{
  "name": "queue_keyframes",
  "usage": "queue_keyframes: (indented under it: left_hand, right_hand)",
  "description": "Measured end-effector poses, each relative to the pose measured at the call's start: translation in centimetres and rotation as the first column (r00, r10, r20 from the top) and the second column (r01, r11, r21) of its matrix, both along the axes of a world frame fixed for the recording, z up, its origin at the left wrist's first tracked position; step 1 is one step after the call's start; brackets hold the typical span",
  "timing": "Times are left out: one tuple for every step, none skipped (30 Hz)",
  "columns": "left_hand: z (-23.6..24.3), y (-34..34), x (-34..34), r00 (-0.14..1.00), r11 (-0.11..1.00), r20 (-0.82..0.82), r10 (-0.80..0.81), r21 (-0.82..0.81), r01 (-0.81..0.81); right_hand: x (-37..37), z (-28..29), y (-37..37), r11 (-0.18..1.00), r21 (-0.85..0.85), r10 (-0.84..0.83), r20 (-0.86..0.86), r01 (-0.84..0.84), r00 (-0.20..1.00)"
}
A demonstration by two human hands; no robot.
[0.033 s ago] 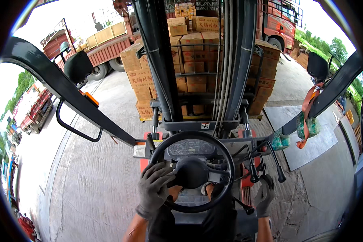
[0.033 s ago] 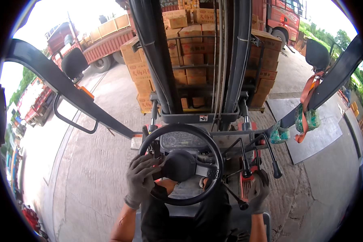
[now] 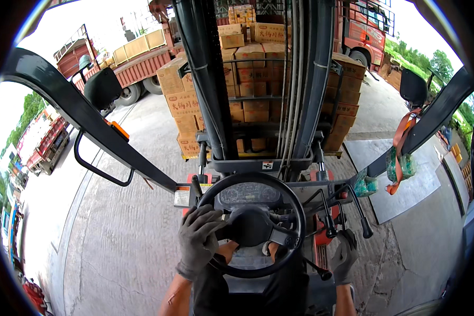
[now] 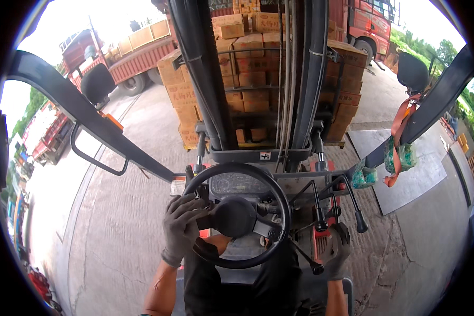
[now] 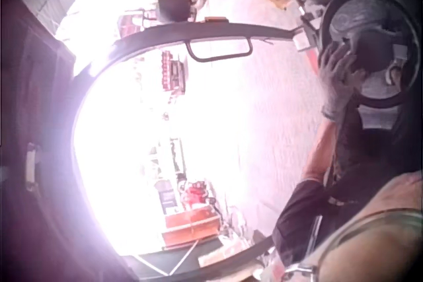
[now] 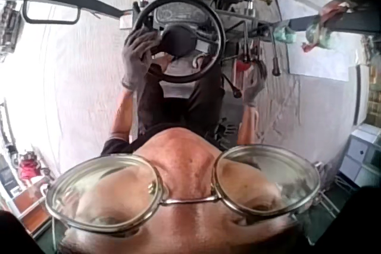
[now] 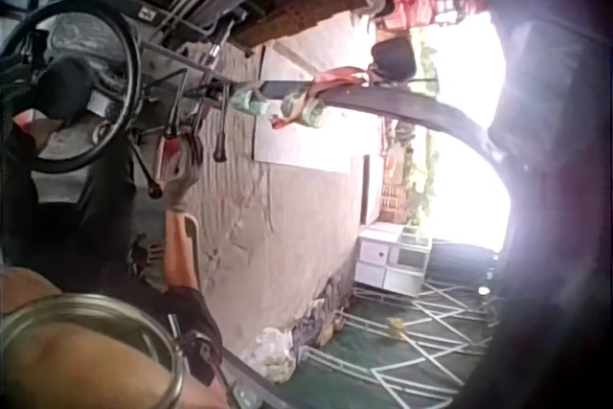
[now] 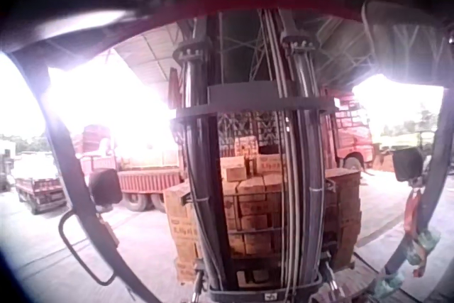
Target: The person drives a forklift in an outdoor yard, maneuvering around trucks and stacks of boxes while operating the steering wheel and control levers.
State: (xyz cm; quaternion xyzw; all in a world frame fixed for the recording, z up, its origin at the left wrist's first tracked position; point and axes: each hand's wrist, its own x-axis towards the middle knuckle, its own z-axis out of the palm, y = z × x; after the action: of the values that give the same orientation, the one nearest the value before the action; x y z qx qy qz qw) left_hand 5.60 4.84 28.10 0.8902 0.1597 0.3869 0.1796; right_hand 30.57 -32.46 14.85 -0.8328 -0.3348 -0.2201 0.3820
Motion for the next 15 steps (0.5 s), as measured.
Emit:
queue_keyframes:
  left_hand:
    - [0.5,1.3,1.0,0.999,0.999,0.014,0.035,0.024,-0.036]
    - [0.9,2.4,2.5,0.997,0.999,0.066,0.031,0.021,-0.032]
    - [1.3,3.3,4.0,0.993,0.999,0.118,0.027,0.014,-0.029]
    - [2.1,3.7,5.7,0.991,1.0,0.128,0.023,-0.009,-0.022]
    - [2.4,3.7,8.0,0.99,0.999,0.139,0.008,-0.043,-0.002]
    - [3.1,3.6,10.2,0.989,0.998,0.139,-0.046,-0.031,0.05]
    - [3.6,3.2,12.2,0.985,0.995,0.143,-0.092,-0.017,0.096]
    - [3.9,2.7,13.9,0.985,0.992,0.12,-0.125,-0.002,0.127]
    - [4.0,1.8,15.3,0.983,0.988,0.094,-0.156,0.013,0.156]
    - [3.7,0.8,16.6,0.979,0.981,0.063,-0.192,0.008,0.192]
    - [3.6,-0.2,17.6,0.973,0.974,0.032,-0.227,0.002,0.227]
    - [3.4,-1.5,18.5,0.964,0.964,-0.013,-0.265,0.004,0.265]
    - [3.2,-2.8,19.1,0.952,0.953,-0.057,-0.302,0.005,0.303]
    - [2.5,-3.9,19.4,0.923,0.932,-0.141,-0.359,-0.001,0.362]
    - [2.2,-5.4,19.5,0.907,0.921,-0.179,-0.382,0.003,0.389]
  right_hand:
    - [-0.2,0.0,0.0,1.0,0.005,0.011,0.002,-0.011,1.0]
    - [-0.1,-0.1,0.1,1.0,0.015,0.004,0.013,-0.004,1.0]
    - [-0.1,-0.3,0.2,1.0,0.019,-0.002,0.023,0.001,1.0]
    - [0.0,-0.5,0.2,1.0,0.025,-0.005,0.032,0.004,0.999]
    - [-0.1,-0.7,-0.2,0.999,0.019,-0.028,0.043,0.027,0.999]
    - [-0.2,-0.8,-0.6,0.999,0.016,-0.045,0.049,0.044,0.998]
    - [-0.1,-0.8,-0.8,0.998,0.015,-0.055,0.059,0.054,0.997]
    - [0.0,-0.6,-0.7,0.998,0.032,-0.048,0.06,0.046,0.997]
    - [0.0,-0.6,-0.5,0.998,0.05,-0.04,0.057,0.037,0.998]
    - [-0.1,-0.6,-0.5,0.997,0.066,-0.039,0.054,0.036,0.998]
    - [0.1,-0.7,-0.7,0.998,0.052,-0.025,0.044,0.022,0.999]
    - [0.2,-1.1,-1.0,0.999,0.039,-0.017,0.031,0.016,0.999]
    - [0.3,-1.4,-1.2,1.0,0.026,-0.009,0.019,0.009,1.0]
    - [0.4,-1.6,-1.1,0.999,0.034,-0.015,0.042,0.013,0.999]
    - [0.6,-1.9,-0.9,0.999,0.044,-0.02,0.066,0.017,0.998]
